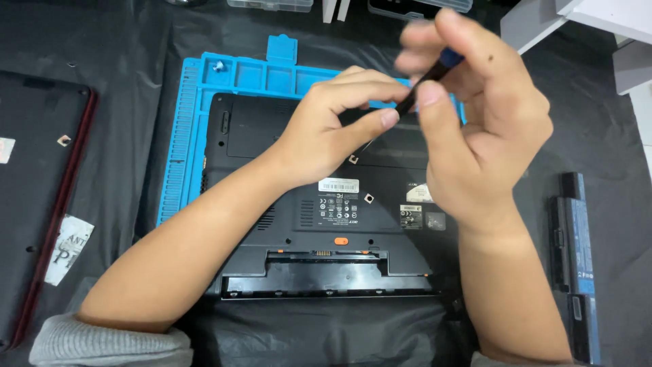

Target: Unscrewing and removing the back cover and battery of a laptop.

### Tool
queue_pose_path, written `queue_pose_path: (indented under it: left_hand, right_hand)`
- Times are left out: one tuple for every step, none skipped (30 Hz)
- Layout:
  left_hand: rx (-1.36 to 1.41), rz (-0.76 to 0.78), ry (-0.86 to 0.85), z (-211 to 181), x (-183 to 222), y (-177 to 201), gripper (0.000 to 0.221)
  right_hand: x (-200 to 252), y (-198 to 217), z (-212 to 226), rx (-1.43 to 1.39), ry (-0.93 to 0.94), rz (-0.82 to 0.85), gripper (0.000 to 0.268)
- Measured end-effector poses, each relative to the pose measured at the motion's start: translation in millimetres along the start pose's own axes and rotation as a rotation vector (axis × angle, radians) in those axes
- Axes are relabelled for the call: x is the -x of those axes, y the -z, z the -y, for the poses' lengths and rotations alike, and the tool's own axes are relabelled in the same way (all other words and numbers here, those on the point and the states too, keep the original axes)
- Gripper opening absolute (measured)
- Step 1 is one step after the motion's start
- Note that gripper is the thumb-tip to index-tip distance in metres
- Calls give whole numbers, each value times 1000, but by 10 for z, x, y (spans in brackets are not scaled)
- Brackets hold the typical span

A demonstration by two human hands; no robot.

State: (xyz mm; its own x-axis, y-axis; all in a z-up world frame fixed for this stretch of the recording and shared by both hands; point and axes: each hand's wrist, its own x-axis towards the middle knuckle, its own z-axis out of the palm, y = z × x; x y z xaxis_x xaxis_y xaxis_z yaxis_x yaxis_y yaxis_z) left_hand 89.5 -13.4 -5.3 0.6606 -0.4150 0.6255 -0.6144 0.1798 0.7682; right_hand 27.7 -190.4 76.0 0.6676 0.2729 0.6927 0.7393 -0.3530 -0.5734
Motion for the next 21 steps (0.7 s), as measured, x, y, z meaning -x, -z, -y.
queue_pose_path:
  left_hand:
    - [38, 21, 17, 3, -1, -5, 24]
    - [76, 42, 33, 6, -2, -11, 24]
    - [75, 39, 33, 81, -7, 46, 24]
    - [-90, 87, 21, 156, -11, 101, 29]
    - [-254, 138, 9, 231, -16, 155, 34]
    - [-254, 137, 9, 264, 18, 169, 34]
    - [-487, 243, 108, 299, 43, 182, 40]
    - [-720, 350, 207, 334, 67, 196, 47]
    - [-720, 350, 207, 340, 60, 194, 47]
    - [-676, 394, 309, 346, 54, 194, 48]
    - [-632, 438, 412, 352, 50, 197, 49]
    - [-632, 438, 413, 326, 43, 198, 49]
    - [-624, 439, 435, 301, 36, 194, 49]
    - [-616, 440, 458, 276, 29, 190, 49]
    - [-617, 441, 457, 278, 23, 187, 49]
    - [-630, 449, 457, 280, 17, 185, 50]
    - [-643, 457, 458, 280, 17, 181, 51]
    - [-642, 457, 458, 253, 3, 180, 51]
    - [-633, 462, 482, 226, -8, 180, 52]
    - [-624, 467, 507, 199, -19, 179, 53]
    - [-623, 466, 508, 195, -14, 184, 53]
  right_hand:
    - [-38, 5, 18, 98, 34, -14, 37]
    - [-75, 10, 37, 194, 67, -29, 42]
    - [-63, 0, 74, 193, 68, -27, 42]
    - [-51, -9, 111, 66, -40, -74, 43]
    - [-34, -17, 149, -61, -150, -123, 44]
    - [25, 8, 47, -62, -150, -123, 44]
    - [83, 37, -54, 15, -79, -88, 40]
    - [142, 66, -157, 90, -8, -52, 37]
    - [122, 68, -129, 90, -9, -53, 37]
    - [102, 68, -102, 227, 34, -68, 38]
    - [80, 66, -75, 363, 77, -82, 40]
    - [83, 47, -55, 362, 77, -82, 40]
    - [90, 31, -32, 229, 15, -66, 42]
    - [96, 14, -9, 96, -47, -50, 44]
    - [36, 2, 22, 97, -46, -51, 44]
    - [-26, -11, 53, 227, 68, -39, 46]
    - [-86, -24, 85, 356, 182, -26, 49]
    - [-15, -22, 56, 356, 182, -26, 49]
    - [54, -22, 26, 260, 86, -70, 47]
    - [123, -22, -4, 163, -10, -115, 47]
    - [112, -24, -15, 163, -10, -113, 47]
